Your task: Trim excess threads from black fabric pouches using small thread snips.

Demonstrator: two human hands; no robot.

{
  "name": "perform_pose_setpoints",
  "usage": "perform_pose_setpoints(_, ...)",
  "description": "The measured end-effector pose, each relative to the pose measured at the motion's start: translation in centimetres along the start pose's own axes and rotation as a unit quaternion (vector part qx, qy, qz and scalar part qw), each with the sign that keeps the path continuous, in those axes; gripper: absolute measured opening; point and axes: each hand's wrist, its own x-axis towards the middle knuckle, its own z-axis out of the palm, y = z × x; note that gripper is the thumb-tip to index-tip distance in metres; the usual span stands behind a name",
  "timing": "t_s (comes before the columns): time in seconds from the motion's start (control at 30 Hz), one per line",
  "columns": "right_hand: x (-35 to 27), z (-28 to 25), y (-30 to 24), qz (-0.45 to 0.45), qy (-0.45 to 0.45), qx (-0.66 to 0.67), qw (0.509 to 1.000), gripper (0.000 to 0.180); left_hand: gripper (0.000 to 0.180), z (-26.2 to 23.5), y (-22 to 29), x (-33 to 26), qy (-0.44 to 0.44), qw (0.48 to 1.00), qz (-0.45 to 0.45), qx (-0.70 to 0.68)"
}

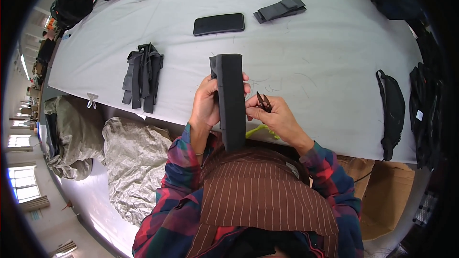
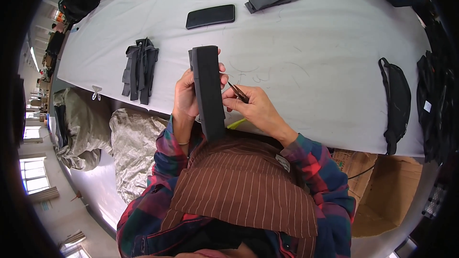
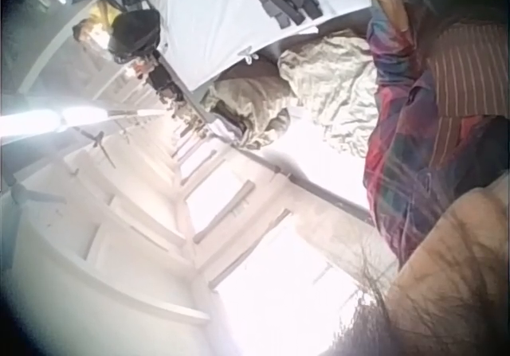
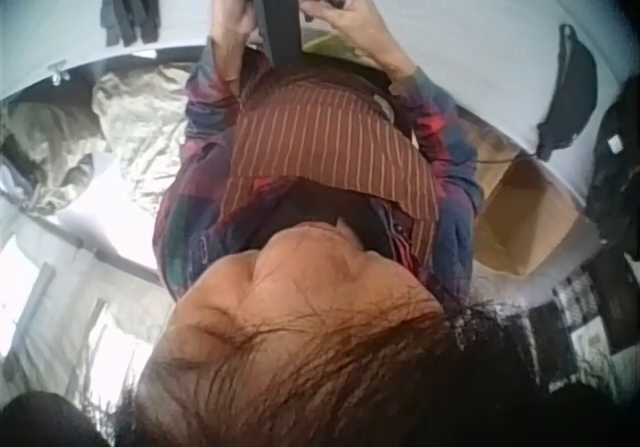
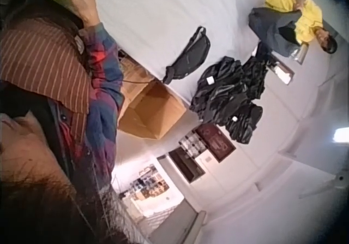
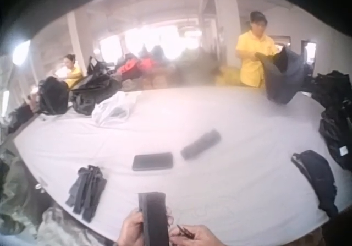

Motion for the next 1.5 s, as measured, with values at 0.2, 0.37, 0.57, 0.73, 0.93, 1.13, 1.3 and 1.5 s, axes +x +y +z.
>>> perform_pose_setpoints(0.2,-0.5,-0.9,-1.0,-0.019,0.031,0.004,0.999,0.011,0.053,0.1,-0.3,0.1,0.02,0.995,0.012,-0.093)
perform_pose_setpoints(0.37,-0.5,-1.6,-1.1,0.0,0.071,-0.003,0.997,0.012,0.055,-0.9,-0.5,0.3,0.009,0.989,0.01,-0.147)
perform_pose_setpoints(0.57,0.0,1.3,0.1,-0.017,0.026,0.002,1.0,0.015,0.056,-0.4,-0.6,0.5,0.011,0.99,0.011,-0.14)
perform_pose_setpoints(0.73,-0.1,0.0,0.6,-0.006,0.006,-0.044,0.999,0.015,0.061,0.0,-0.4,0.3,0.04,0.995,-0.01,-0.092)
perform_pose_setpoints(0.93,-0.2,-1.4,0.1,-0.042,0.132,-0.07,0.988,0.015,0.059,-1.1,0.0,0.4,-0.019,0.982,0.011,-0.185)
perform_pose_setpoints(1.13,0.2,1.6,-0.2,-0.051,0.107,-0.09,0.989,0.01,0.06,-1.3,0.0,0.4,-0.04,0.974,0.004,-0.225)
perform_pose_setpoints(1.3,0.2,1.4,-0.5,-0.022,0.066,-0.131,0.989,0.011,0.06,-0.6,0.1,0.3,0.0,0.981,0.006,-0.194)
perform_pose_setpoints(1.5,0.5,-0.6,-1.4,-0.064,0.169,-0.173,0.968,0.011,0.059,-0.6,0.9,0.8,-0.007,0.981,0.022,-0.191)
